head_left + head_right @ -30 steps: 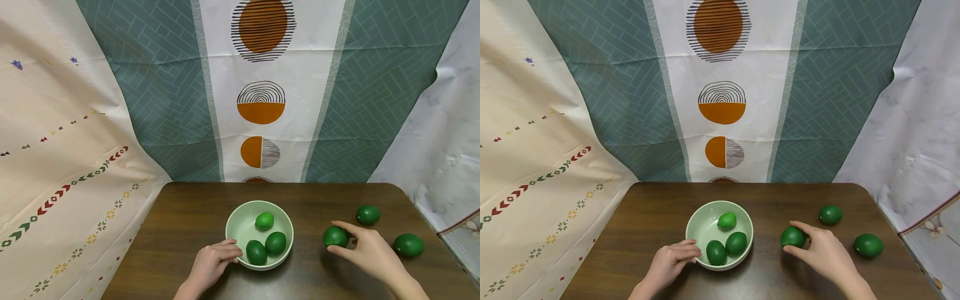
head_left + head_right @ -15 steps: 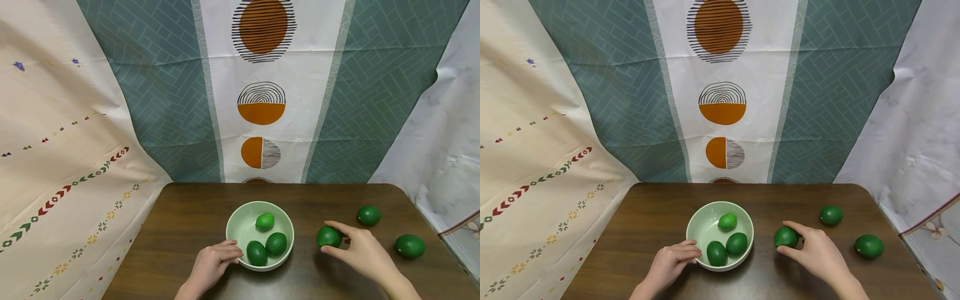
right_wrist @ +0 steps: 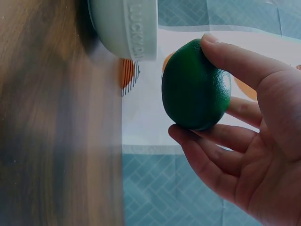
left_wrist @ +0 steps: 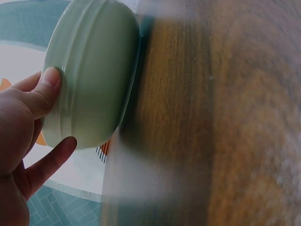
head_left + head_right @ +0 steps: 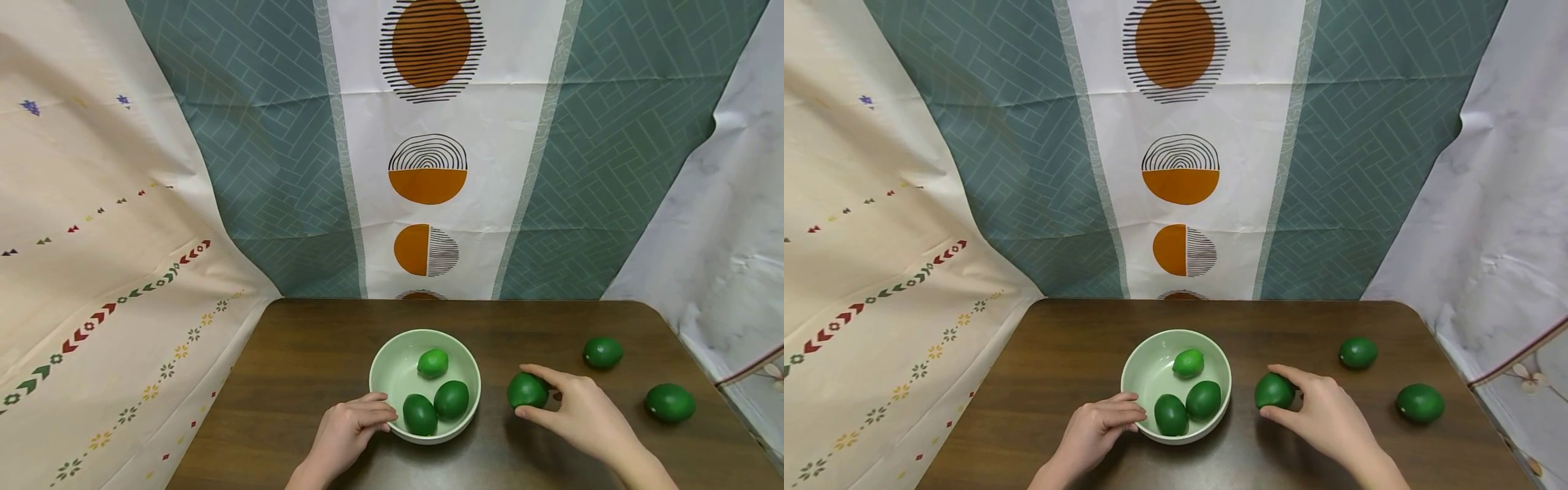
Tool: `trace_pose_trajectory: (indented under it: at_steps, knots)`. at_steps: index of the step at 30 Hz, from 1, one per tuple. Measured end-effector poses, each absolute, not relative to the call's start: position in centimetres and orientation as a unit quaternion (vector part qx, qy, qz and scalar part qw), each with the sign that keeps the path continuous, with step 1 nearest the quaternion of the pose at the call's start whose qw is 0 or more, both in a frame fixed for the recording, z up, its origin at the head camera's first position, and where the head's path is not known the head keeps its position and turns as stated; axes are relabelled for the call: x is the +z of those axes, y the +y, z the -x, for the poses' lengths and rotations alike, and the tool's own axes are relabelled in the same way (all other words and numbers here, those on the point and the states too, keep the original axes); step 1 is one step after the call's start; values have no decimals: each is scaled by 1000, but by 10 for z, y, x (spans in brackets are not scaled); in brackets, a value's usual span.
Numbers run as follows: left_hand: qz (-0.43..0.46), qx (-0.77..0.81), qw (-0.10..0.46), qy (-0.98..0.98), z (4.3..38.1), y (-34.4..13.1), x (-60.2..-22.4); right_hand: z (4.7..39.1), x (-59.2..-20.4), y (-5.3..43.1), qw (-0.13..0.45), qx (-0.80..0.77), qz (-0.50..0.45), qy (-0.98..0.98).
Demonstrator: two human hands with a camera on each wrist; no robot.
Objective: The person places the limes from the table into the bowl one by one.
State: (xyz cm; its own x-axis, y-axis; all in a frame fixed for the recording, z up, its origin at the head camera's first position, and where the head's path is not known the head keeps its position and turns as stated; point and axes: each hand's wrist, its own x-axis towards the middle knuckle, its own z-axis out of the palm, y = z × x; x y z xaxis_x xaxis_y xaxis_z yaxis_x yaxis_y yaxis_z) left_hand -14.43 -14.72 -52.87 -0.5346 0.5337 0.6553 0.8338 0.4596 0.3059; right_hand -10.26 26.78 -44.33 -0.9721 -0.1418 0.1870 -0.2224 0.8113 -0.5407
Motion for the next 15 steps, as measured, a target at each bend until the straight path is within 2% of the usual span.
trace_pose_trajectory:
  at_steps: [15]
  knots:
    - [409, -325, 228, -822, 144, -147, -528, 106, -439, 251, 85, 289, -127, -945]
